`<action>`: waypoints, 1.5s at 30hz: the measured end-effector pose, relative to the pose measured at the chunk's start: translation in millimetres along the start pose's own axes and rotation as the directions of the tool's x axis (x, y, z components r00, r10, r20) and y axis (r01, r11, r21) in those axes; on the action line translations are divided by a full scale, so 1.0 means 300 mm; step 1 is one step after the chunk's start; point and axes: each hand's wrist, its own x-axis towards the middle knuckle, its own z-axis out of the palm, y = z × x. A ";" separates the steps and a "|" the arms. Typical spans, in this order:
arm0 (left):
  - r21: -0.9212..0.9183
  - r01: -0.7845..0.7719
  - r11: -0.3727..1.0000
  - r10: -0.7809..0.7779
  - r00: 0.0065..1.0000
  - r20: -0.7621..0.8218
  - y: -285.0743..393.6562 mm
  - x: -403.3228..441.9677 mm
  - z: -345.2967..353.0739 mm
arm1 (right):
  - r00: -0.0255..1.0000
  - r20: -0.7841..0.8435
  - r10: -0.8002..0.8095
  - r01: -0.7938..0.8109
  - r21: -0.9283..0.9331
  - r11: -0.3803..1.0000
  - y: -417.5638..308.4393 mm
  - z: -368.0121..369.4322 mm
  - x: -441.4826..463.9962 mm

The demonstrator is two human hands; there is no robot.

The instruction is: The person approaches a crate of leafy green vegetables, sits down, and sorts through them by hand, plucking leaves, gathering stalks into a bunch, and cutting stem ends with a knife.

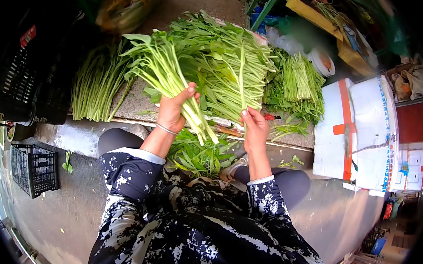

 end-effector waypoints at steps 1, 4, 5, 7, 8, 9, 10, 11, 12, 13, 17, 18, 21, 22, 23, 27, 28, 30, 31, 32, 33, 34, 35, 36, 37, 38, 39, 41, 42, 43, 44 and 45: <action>-0.002 0.013 1.000 -0.013 1.000 0.025 -0.010 -0.007 0.008 | 1.000 0.007 0.007 -0.007 0.003 1.000 0.008 0.012 -0.015; 0.004 0.038 0.999 -0.038 0.999 -0.003 -0.025 -0.013 0.019 | 0.999 -0.016 -0.043 0.040 -0.151 0.988 0.038 0.041 -0.058; -0.002 0.044 0.999 -0.044 0.999 -0.006 -0.027 -0.010 0.018 | 0.999 -0.011 -0.038 0.036 -0.146 0.989 0.050 0.047 -0.071; -0.005 0.034 0.999 -0.034 0.999 -0.005 -0.027 -0.009 0.016 | 0.996 0.034 -0.084 0.089 -0.187 0.978 0.060 0.055 -0.093; -0.007 0.038 0.999 -0.038 0.999 -0.008 -0.029 -0.007 0.017 | 0.991 0.051 -0.122 0.131 -0.241 0.962 0.078 0.050 -0.093; -0.011 0.042 0.999 -0.042 0.999 -0.010 -0.032 -0.004 0.019 | 0.991 0.052 -0.127 0.136 -0.241 0.961 0.082 0.046 -0.095; 0.013 0.049 0.999 -0.049 0.999 -0.020 -0.035 -0.003 0.020 | 0.970 0.089 -0.228 0.245 -0.356 0.902 0.076 0.053 -0.100; 0.012 0.048 0.999 -0.048 0.999 -0.014 -0.040 -0.003 0.016 | 0.937 0.137 -0.321 0.347 -0.460 0.817 0.070 0.061 -0.107; 0.040 0.048 0.998 -0.048 0.999 -0.012 -0.046 -0.003 0.011 | 0.925 0.154 -0.348 0.378 -0.480 0.792 0.057 0.068 -0.117; 0.067 0.047 0.997 -0.047 0.999 -0.007 -0.054 -0.001 0.009 | 0.920 0.164 -0.357 0.390 -0.483 0.784 0.057 0.072 -0.120; 0.208 -0.011 0.978 0.016 1.000 -0.021 -0.081 -0.007 0.010 | 0.903 0.202 -0.380 0.421 -0.598 0.682 0.050 0.073 -0.141; 0.213 0.006 0.977 0.001 0.999 -0.033 -0.087 -0.010 0.011 | 0.916 0.195 -0.350 0.397 -0.565 0.724 0.061 0.068 -0.141; 0.240 0.058 0.969 -0.053 0.998 -0.027 -0.094 -0.026 0.022 | 0.981 0.171 0.096 -0.029 -0.356 0.934 0.104 0.055 -0.119; 0.240 0.060 0.969 -0.058 0.998 -0.015 -0.097 -0.034 0.026 | 0.966 0.214 0.145 -0.088 -0.254 0.963 0.121 0.054 -0.110; 0.241 0.063 0.968 -0.062 0.998 -0.011 -0.098 -0.046 0.028 | 0.917 0.209 0.340 -0.271 -0.300 0.915 0.077 0.063 -0.106; 0.266 0.097 0.959 -0.123 0.989 0.081 -0.160 -0.086 -0.013 | 0.826 0.281 0.489 -0.535 0.118 0.836 0.053 0.119 -0.078; 0.271 0.096 0.958 -0.121 0.989 0.079 -0.168 -0.098 -0.020 | 0.837 0.281 0.470 -0.509 0.083 0.857 0.056 0.133 -0.074; 0.270 0.088 0.959 -0.112 0.991 0.073 -0.183 -0.118 -0.037 | 0.838 0.286 0.465 -0.503 0.073 0.861 0.064 0.140 -0.075; 0.275 0.087 0.958 -0.110 0.991 0.072 -0.186 -0.125 -0.042 | 0.837 0.289 0.465 -0.504 0.077 0.860 0.080 0.138 -0.076; 0.292 0.078 0.953 -0.095 0.994 0.046 -0.191 -0.133 -0.047 | 0.829 0.282 0.482 -0.538 0.167 0.827 0.100 0.135 -0.081; 0.308 0.068 0.949 -0.078 0.997 0.021 -0.193 -0.137 -0.050 | 0.821 0.277 0.500 -0.564 0.254 0.786 0.117 0.133 -0.086; 0.334 0.074 0.940 -0.080 0.997 0.005 -0.186 -0.141 -0.045 | 0.826 0.276 0.492 -0.561 0.316 0.765 0.132 0.130 -0.090; 0.338 0.071 0.938 -0.077 0.997 0.006 -0.174 -0.143 -0.041 | 0.826 0.280 0.490 -0.561 0.320 0.764 0.146 0.122 -0.095; 0.313 0.080 0.946 -0.076 0.997 -0.025 -0.160 -0.143 -0.038 | 0.845 0.266 0.464 -0.522 0.221 0.824 0.159 0.114 -0.100; 0.286 0.090 0.954 -0.077 0.995 -0.057 -0.149 -0.140 -0.037 | 0.863 0.255 0.437 -0.476 0.119 0.871 0.157 0.112 -0.112; 0.281 0.111 0.953 -0.093 0.993 -0.078 -0.140 -0.134 -0.035 | 0.908 0.255 0.331 -0.354 0.049 0.934 0.159 0.115 -0.130; 0.285 0.110 0.952 -0.091 0.993 -0.082 -0.129 -0.127 -0.032 | 0.907 0.259 0.334 -0.358 0.051 0.932 0.156 0.100 -0.149; 0.274 0.012 0.962 0.026 0.990 -0.137 -0.098 -0.104 -0.025 | 0.938 0.338 0.071 0.096 -0.454 0.886 0.115 0.053 -0.196; 0.270 -0.037 0.962 0.072 0.990 -0.121 -0.076 -0.079 -0.034 | 0.939 0.344 0.004 0.197 -0.547 0.814 0.166 0.013 -0.213; 0.291 -0.052 0.955 0.090 0.989 -0.119 -0.052 -0.057 -0.040 | 0.936 0.352 0.017 0.192 -0.549 0.814 0.174 -0.026 -0.232; 0.296 -0.053 0.954 0.091 0.989 -0.115 -0.024 -0.046 -0.026 | 0.925 0.371 0.081 0.193 -0.643 0.741 0.176 -0.075 -0.255; 0.300 -0.053 0.952 0.092 0.989 -0.117 0.001 -0.047 -0.018 | 0.911 0.385 0.150 0.199 -0.727 0.657 0.178 -0.128 -0.280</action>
